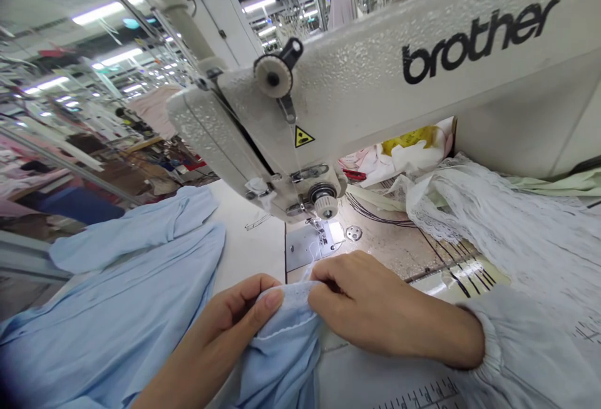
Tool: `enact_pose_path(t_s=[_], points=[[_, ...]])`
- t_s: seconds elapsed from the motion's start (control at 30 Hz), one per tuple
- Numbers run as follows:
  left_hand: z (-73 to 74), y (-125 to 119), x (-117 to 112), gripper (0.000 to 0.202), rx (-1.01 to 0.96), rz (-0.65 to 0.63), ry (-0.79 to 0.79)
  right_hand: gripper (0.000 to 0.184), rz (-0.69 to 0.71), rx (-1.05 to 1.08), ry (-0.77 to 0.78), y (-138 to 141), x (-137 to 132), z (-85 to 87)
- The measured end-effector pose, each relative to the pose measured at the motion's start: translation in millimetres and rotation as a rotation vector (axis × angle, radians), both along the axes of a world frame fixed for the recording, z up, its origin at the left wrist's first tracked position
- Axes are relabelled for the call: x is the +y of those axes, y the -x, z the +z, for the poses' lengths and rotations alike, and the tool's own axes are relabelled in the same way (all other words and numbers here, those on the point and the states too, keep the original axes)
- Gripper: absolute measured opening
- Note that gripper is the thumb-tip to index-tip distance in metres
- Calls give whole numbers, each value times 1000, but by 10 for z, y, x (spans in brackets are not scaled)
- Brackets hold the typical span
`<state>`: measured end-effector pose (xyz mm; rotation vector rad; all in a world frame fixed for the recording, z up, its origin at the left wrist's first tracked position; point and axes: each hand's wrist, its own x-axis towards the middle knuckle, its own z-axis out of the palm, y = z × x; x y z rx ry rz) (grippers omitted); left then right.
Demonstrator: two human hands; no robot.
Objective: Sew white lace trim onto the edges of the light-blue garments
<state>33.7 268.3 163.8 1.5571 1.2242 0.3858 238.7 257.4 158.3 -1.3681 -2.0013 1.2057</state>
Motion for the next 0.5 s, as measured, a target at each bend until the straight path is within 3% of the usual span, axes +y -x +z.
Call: enact_pose_path(t_s=[0.37,0.5], points=[[29,23,37,36,-9,-16,-13,24,17,-40,-97,41,-76,1],[89,198,-130,31,97,33,-206,24,-6,38,-47,38,-35,-9]])
